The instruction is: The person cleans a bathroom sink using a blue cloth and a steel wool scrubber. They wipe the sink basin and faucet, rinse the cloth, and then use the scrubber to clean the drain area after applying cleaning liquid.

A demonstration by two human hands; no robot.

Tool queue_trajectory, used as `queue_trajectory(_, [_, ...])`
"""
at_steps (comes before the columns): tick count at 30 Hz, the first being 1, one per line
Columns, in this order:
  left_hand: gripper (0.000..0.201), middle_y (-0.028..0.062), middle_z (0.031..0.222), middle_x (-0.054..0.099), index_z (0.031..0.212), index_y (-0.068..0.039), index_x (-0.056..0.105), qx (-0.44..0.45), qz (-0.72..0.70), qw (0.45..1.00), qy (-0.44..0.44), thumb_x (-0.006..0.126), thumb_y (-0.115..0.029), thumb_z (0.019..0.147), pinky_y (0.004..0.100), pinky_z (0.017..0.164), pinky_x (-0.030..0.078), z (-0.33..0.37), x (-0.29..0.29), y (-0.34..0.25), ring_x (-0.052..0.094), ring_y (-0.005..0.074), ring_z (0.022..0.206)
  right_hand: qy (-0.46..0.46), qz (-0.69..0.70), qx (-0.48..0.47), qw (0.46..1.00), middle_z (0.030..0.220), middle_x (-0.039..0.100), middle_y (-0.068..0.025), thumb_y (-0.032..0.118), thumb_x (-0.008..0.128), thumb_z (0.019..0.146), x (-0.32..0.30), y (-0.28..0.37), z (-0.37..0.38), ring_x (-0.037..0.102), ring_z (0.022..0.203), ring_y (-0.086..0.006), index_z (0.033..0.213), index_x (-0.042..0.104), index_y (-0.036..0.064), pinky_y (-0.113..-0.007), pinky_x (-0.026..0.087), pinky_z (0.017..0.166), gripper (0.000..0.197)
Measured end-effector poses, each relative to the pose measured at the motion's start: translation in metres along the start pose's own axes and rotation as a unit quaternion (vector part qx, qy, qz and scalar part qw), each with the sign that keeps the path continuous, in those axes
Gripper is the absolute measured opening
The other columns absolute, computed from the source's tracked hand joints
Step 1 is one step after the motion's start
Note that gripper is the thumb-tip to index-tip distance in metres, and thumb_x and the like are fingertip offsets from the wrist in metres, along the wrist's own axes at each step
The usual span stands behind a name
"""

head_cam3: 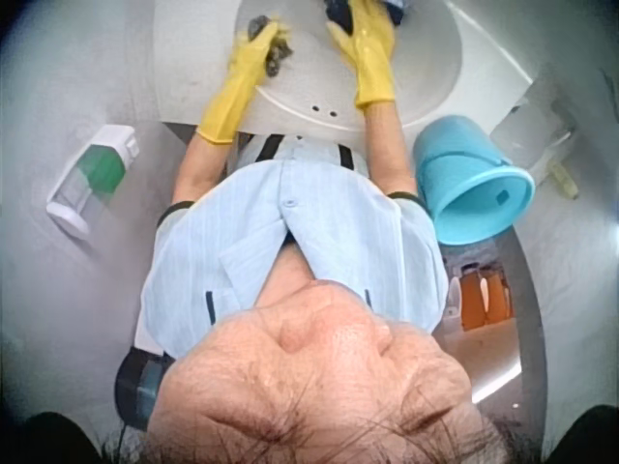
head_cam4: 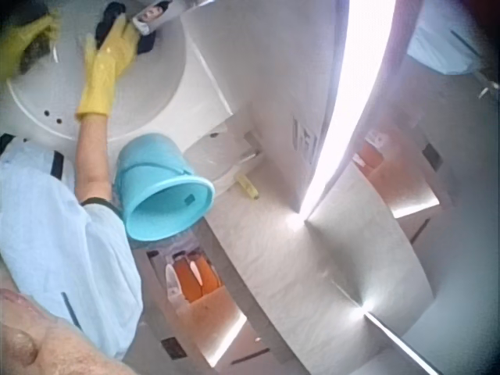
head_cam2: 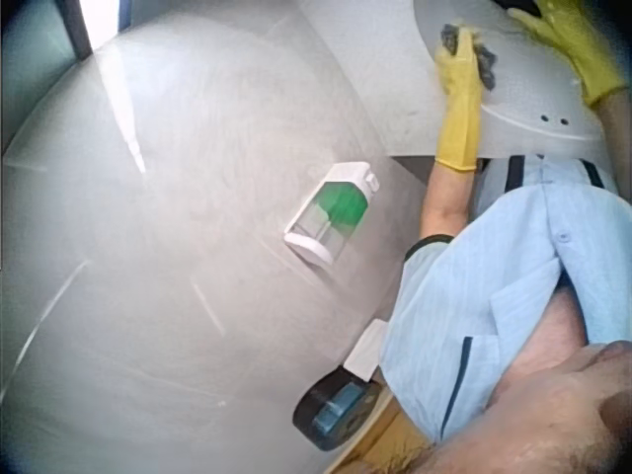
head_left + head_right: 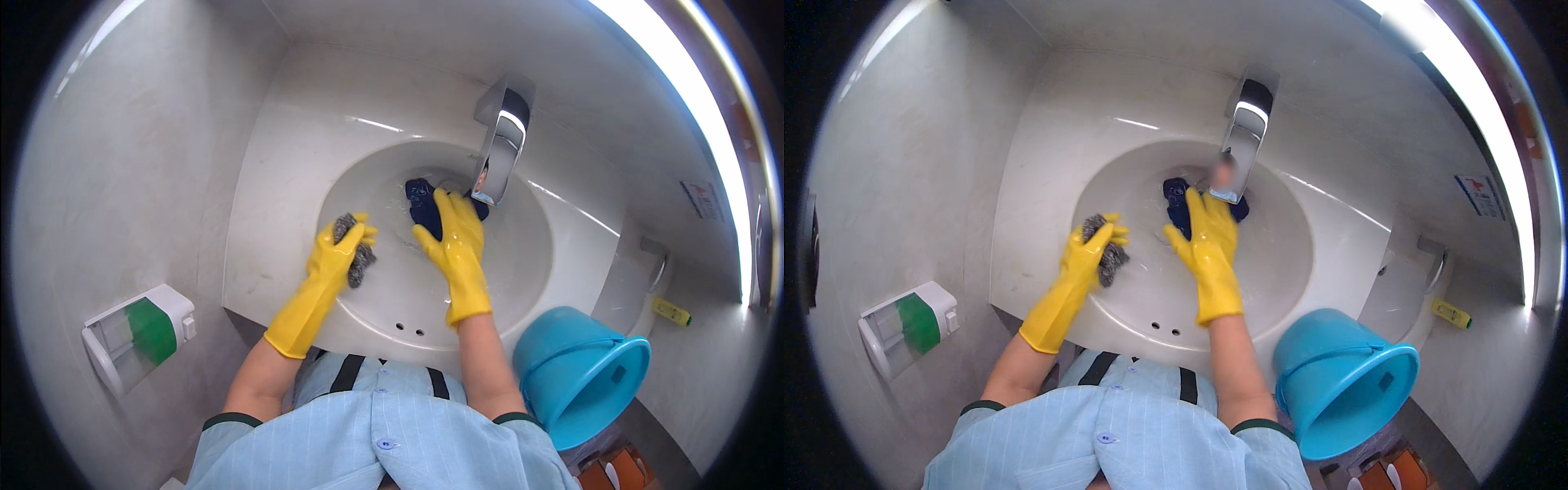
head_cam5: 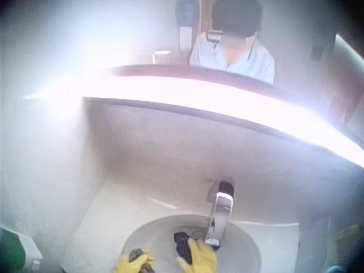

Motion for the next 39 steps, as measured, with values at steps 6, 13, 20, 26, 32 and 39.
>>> queue_trajectory(6, [0.037,0.0065,0.09,0.071,0.139,0.002,0.064,0.232,0.26,0.936,-0.049,0.064,-0.012,0.105,0.0275,0.07,0.057,-0.005,0.0,-0.048,0.065,0.0122,0.078,0.121,-0.164,-0.009,0.979,0.165,0.042,-0.0153,0.036,0.084,0.08,0.058,-0.064,-0.003,0.036,0.153,-0.0398,0.156,0.05,0.0206,-0.065,0.024,0.122,0.085])
queue_trajectory(13, [0.036,0.0071,0.096,0.073,0.135,-0.003,0.07,0.242,0.414,0.875,-0.067,0.071,-0.015,0.1,0.0291,0.077,0.053,0.004,0.0,-0.059,0.065,0.0152,0.083,0.019,-0.208,0.057,0.976,0.164,0.044,-0.014,0.03,0.081,0.082,0.078,-0.075,0.009,0.038,0.152,-0.0383,0.156,0.049,0.0193,-0.06,0.032,0.12,0.082])
queue_trajectory(20, [0.04,0.0049,0.083,0.069,0.14,0.01,0.06,0.217,0.198,0.955,-0.028,0.061,-0.009,0.105,0.0255,0.067,0.054,0.008,-0.002,-0.063,0.062,0.011,0.071,0.015,-0.227,0.017,0.974,0.152,0.054,-0.0209,0.037,0.082,0.08,0.063,-0.098,-0.003,0.056,0.136,-0.0394,0.153,0.054,0.0236,-0.058,0.039,0.113,0.079])
queue_trajectory(26, [0.044,0.0129,0.089,0.071,0.142,0.009,0.057,0.176,0.034,0.984,-0.019,0.05,-0.02,0.11,0.0398,0.061,0.063,0.024,-0.02,-0.07,0.069,0.0231,0.068,0.009,-0.116,0.218,0.969,0.145,0.059,-0.0227,0.03,0.08,0.085,0.114,-0.044,0.055,0.063,0.128,-0.0359,0.152,0.052,0.0066,-0.05,0.051,0.101,0.077])
queue_trajectory(32, [0.046,0.0132,0.09,0.072,0.144,0.006,0.057,0.147,-0.01,0.989,0.01,0.05,-0.025,0.111,0.0448,0.062,0.065,0.032,-0.025,-0.072,0.07,0.025,0.07,-0.24,0.358,0.405,0.807,0.151,0.055,-0.025,0.031,0.068,0.101,0.18,-0.024,0.077,0.054,0.137,-0.0384,0.153,0.048,-0.0005,-0.042,0.043,0.112,0.064])
queue_trajectory(39, [0.047,0.0125,0.09,0.071,0.143,0.005,0.058,0.146,-0.026,0.989,0.021,0.052,-0.028,0.11,0.045,0.06,0.064,0.034,-0.028,-0.072,0.07,0.0266,0.069,-0.173,0.344,0.235,0.893,0.146,0.05,-0.0362,0.034,0.066,0.102,0.18,0.1,0.035,0.045,0.138,-0.0514,0.15,0.044,-0.0078,-0.05,0.037,0.115,0.067])
Point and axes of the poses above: each hand's wrist, its own z-axis towards the middle knuckle, its own x-axis out of the palm, y = z × x, the point moved 2 cm from there along z, towards the middle knuckle
